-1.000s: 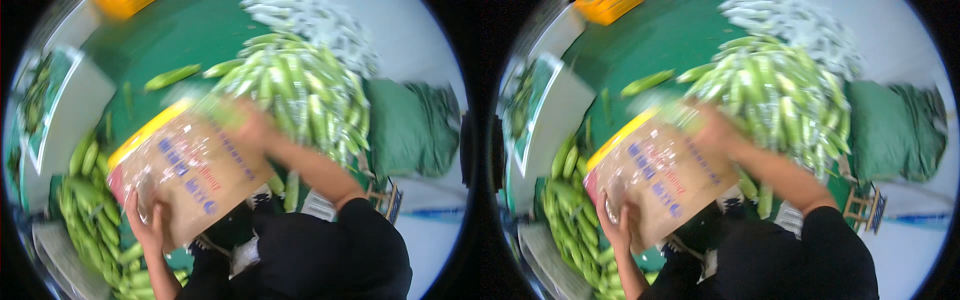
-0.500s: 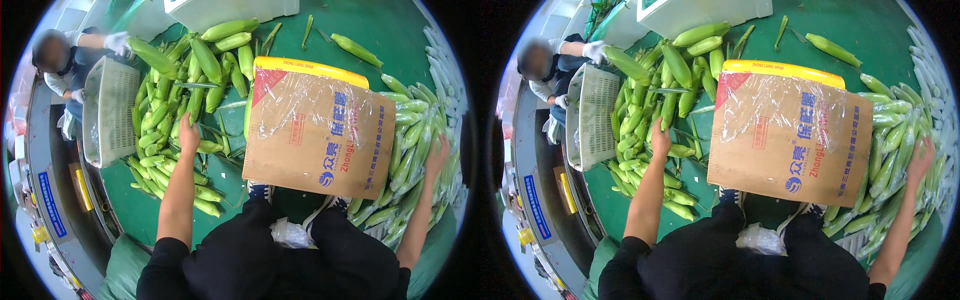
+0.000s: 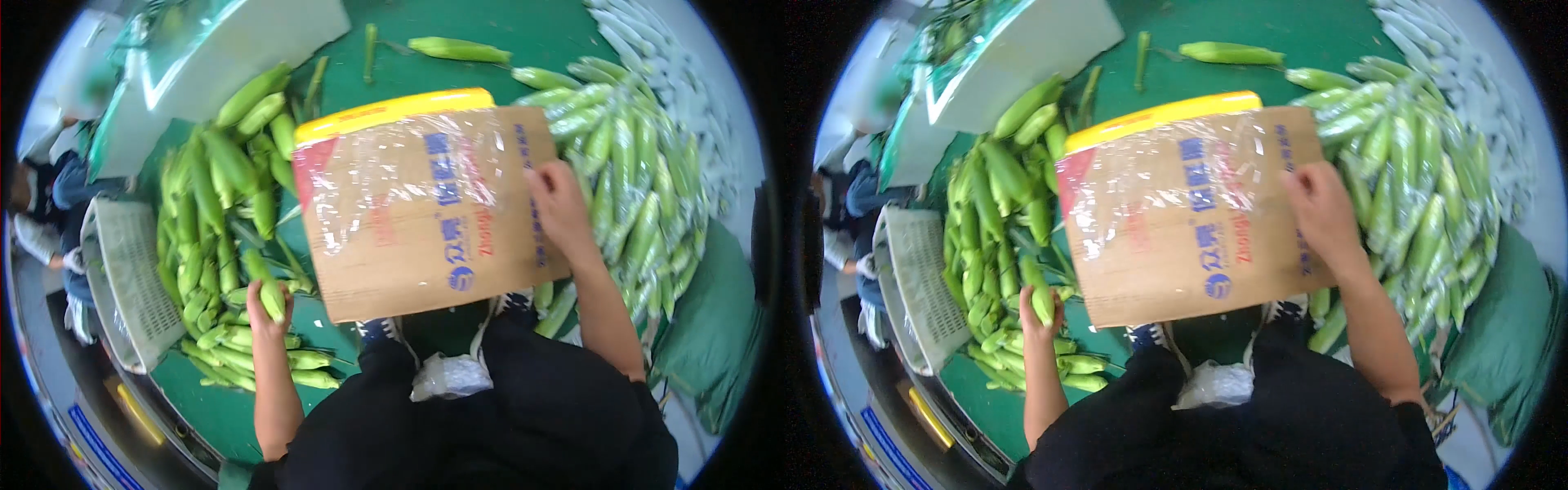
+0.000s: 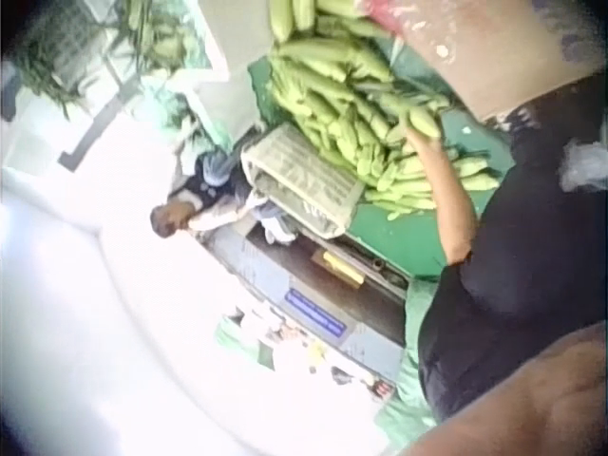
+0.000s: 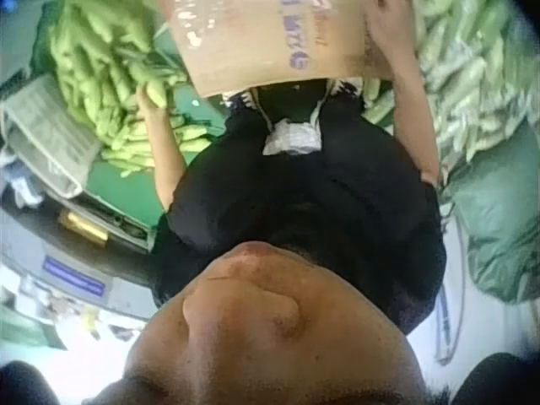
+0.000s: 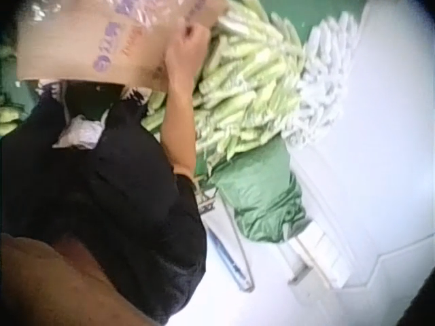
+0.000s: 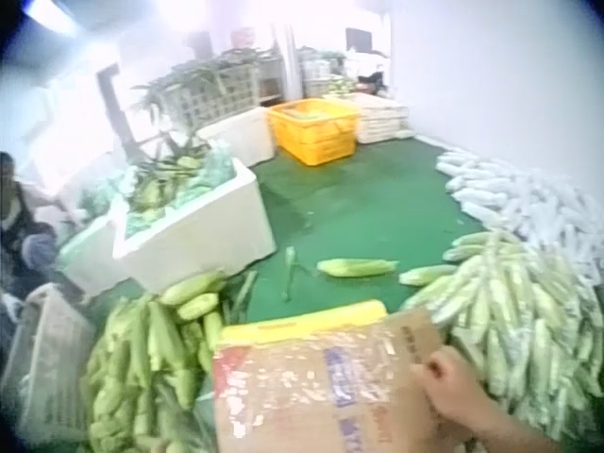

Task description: The person takes ears of corn from a pile on the floor and wraps them individually in plastic wrap using a cardboard platform as a workspace.

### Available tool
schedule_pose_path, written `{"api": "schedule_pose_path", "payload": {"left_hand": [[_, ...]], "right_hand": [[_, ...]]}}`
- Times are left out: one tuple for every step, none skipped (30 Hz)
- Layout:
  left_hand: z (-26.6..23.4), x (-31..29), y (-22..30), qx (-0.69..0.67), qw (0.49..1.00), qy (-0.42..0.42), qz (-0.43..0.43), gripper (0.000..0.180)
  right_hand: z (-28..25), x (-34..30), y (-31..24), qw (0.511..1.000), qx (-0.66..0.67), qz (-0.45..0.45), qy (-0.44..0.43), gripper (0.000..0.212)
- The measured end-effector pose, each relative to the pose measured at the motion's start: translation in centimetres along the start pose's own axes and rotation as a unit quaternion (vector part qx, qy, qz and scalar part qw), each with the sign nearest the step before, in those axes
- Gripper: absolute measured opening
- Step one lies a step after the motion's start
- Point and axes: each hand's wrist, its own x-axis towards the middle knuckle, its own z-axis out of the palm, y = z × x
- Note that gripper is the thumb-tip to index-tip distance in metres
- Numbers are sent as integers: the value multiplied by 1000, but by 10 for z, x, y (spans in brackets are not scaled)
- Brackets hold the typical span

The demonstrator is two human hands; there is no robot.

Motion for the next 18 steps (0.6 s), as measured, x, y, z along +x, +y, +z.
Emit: {"api": "schedule_pose_path", "payload": {"left_hand": [[21, -32, -19, 12, 996, 46, 70, 34], [5, -42, -22, 12, 993, -4, 121, 43], [55, -71, -34, 67, 957, 43, 280, 51], [87, -91, -31, 95, 921, -22, 378, 58], [123, -96, -26, 113, 885, -59, 449, 63], [153, -102, -19, 242, 839, -92, 478, 64], [187, -104, -15, 366, 778, -128, 495, 66], [231, -113, -20, 483, 704, -158, 496, 61], [265, -116, -26, 568, 592, -184, 541, 59], [287, -105, -33, 616, 482, -207, 588, 58], [307, -99, -44, 659, 425, -208, 584, 58], [311, -89, -55, 702, 418, -198, 541, 57], [309, -84, -58, 714, 394, -194, 546, 55], [309, -82, -58, 725, 369, -188, 551, 53], [309, -81, -60, 736, 373, -186, 533, 53], [310, -82, -61, 749, 373, -185, 515, 53], [309, -80, -67, 765, 372, -195, 488, 53], [312, -80, -67, 768, 373, -191, 485, 53]], "right_hand": [[0, 4, -5, 997, -71, -4, -34, 34], [5, 14, -25, 992, -106, 19, -64, 41], [9, 21, -32, 989, -126, 34, -72, 47], [13, 26, -39, 989, -129, 39, -67, 47], [15, 31, -44, 978, -186, 15, -91, 45], [18, 34, -46, 964, -239, -13, -119, 44], [18, 32, -35, 963, -240, -20, -123, 44], [16, 30, -28, 963, -239, -20, -120, 44], [17, 28, -26, 969, -197, -32, -148, 39], [17, 25, -25, 971, -155, -43, -175, 34], [17, 21, -24, 972, -153, -49, -170, 34], [18, 13, -18, 986, 82, 64, -131, 28], [18, 11, -14, 931, 313, 171, -83, 22], [21, 16, -14, 931, 313, 169, -80, 22], [28, 15, -15, 963, 244, 88, -71, 22], [38, 14, -20, 983, 175, 7, -62, 24], [50, 14, -27, 990, 106, -76, -56, 28], [63, 20, -39, 984, 41, -169, -48, 32]]}}
